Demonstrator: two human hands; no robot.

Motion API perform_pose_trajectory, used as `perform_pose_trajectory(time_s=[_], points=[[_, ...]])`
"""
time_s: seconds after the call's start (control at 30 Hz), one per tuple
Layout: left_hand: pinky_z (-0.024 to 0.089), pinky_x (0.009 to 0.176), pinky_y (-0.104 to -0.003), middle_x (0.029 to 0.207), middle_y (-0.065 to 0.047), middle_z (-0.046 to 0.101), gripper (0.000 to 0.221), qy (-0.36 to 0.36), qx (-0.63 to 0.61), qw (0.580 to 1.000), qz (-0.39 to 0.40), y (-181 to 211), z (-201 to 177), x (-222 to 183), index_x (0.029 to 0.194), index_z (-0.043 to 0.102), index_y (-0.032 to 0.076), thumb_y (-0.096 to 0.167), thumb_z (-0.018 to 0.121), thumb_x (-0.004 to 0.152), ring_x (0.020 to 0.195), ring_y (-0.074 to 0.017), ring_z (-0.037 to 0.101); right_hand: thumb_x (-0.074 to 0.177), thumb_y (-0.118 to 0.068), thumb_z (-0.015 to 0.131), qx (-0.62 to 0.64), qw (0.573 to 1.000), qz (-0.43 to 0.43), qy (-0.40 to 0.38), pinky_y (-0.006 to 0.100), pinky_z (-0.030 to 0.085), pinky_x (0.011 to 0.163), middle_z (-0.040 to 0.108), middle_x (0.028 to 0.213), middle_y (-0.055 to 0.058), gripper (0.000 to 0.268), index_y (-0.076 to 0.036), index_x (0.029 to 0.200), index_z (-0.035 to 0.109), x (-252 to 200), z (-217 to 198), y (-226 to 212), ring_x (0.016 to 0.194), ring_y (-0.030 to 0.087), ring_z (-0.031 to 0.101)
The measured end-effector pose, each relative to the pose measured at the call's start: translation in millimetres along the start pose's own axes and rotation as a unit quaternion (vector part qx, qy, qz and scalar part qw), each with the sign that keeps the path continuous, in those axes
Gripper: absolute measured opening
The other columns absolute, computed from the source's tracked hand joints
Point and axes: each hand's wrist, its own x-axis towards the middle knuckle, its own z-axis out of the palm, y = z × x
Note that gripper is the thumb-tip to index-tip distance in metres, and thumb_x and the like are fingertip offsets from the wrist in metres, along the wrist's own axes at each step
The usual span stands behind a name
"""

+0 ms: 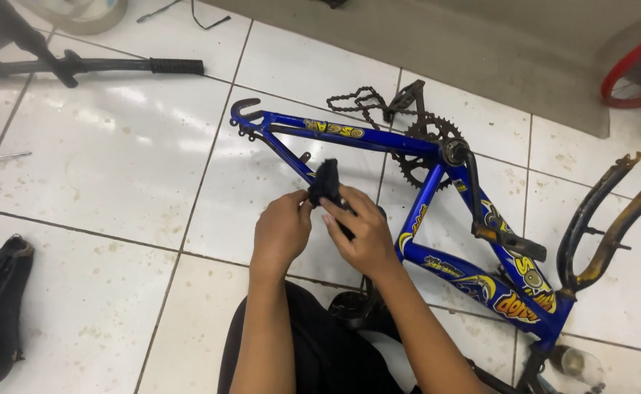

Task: Cleaning a blue bicycle frame using a cloth and cleaning solution while sitting on the floor.

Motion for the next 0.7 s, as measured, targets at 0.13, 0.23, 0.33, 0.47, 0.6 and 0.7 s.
perform_pose_trajectory(time_s=[0.13,0.23,0.33,0.47,0.6,0.7], points=[[0.059,0.069,-0.053,0.089,-0.026,0.076,0.034,0.0,-0.001,1.0,0.007,-0.5,-3.1,4.6,0.12,0.072,-0.006,0.013,0.051,0.1,0.08,-0.0438,0.075,0.096,-0.014,0.069,-0.013,1.0,0.019,0.013,0.048,0.053,0.1,0.071,0.119,0.02,0.017,-0.008,0.106,0.08,-36.8,-7.5,9.2,0.118,0.038,0.066],[0.059,0.07,-0.052,0.088,-0.027,0.076,0.033,-0.002,-0.002,1.0,0.004,-3.9,-1.0,4.2,0.117,0.073,-0.005,0.013,0.051,0.1,0.08,-0.0439,0.075,0.092,-0.015,0.072,-0.012,0.996,0.086,0.0,0.048,0.054,0.097,0.073,0.118,0.017,0.011,-0.007,0.092,0.08,-68.8,-8.6,27.6,0.115,0.036,0.068],[0.058,0.069,-0.054,0.084,-0.027,0.075,0.034,0.0,-0.015,1.0,0.005,-5.8,0.4,4.2,0.118,0.072,-0.006,0.014,0.052,0.1,0.078,-0.0455,0.074,0.09,-0.014,0.074,0.026,0.987,0.152,0.051,0.042,0.056,0.091,0.076,0.117,0.01,0.016,-0.01,0.076,0.077,-81.5,-0.6,36.2,0.106,0.03,0.072],[0.058,0.068,-0.053,0.083,-0.027,0.075,0.033,-0.002,-0.022,1.0,-0.005,-4.3,1.2,2.4,0.116,0.073,-0.005,0.014,0.052,0.099,0.076,-0.0463,0.074,0.088,-0.012,0.08,0.071,0.974,0.18,0.115,0.04,0.056,0.087,0.077,0.108,0.014,0.018,-0.008,0.086,0.063,-59.3,12.0,24.5,0.098,0.029,0.074],[0.058,0.065,-0.051,0.08,-0.026,0.075,0.032,0.0,-0.032,0.999,-0.012,-0.6,-2.5,1.6,0.114,0.075,-0.004,0.013,0.052,0.099,0.073,-0.0439,0.075,0.097,-0.007,0.071,0.052,0.983,0.124,0.122,0.047,0.056,0.093,0.073,0.114,0.023,0.03,0.003,0.123,0.059,6.6,19.2,-1.0,0.11,0.035,0.07],[0.058,0.073,-0.056,0.092,-0.028,0.075,0.035,-0.017,-0.032,0.999,-0.011,3.6,-7.9,-3.3,0.122,0.071,-0.006,0.011,0.051,0.1,0.086,-0.0491,0.073,0.101,-0.004,0.063,0.062,0.995,0.068,0.043,0.046,0.058,0.091,0.073,0.113,0.016,0.018,-0.005,0.116,0.073,54.4,25.6,-22.1,0.104,0.036,0.072]])
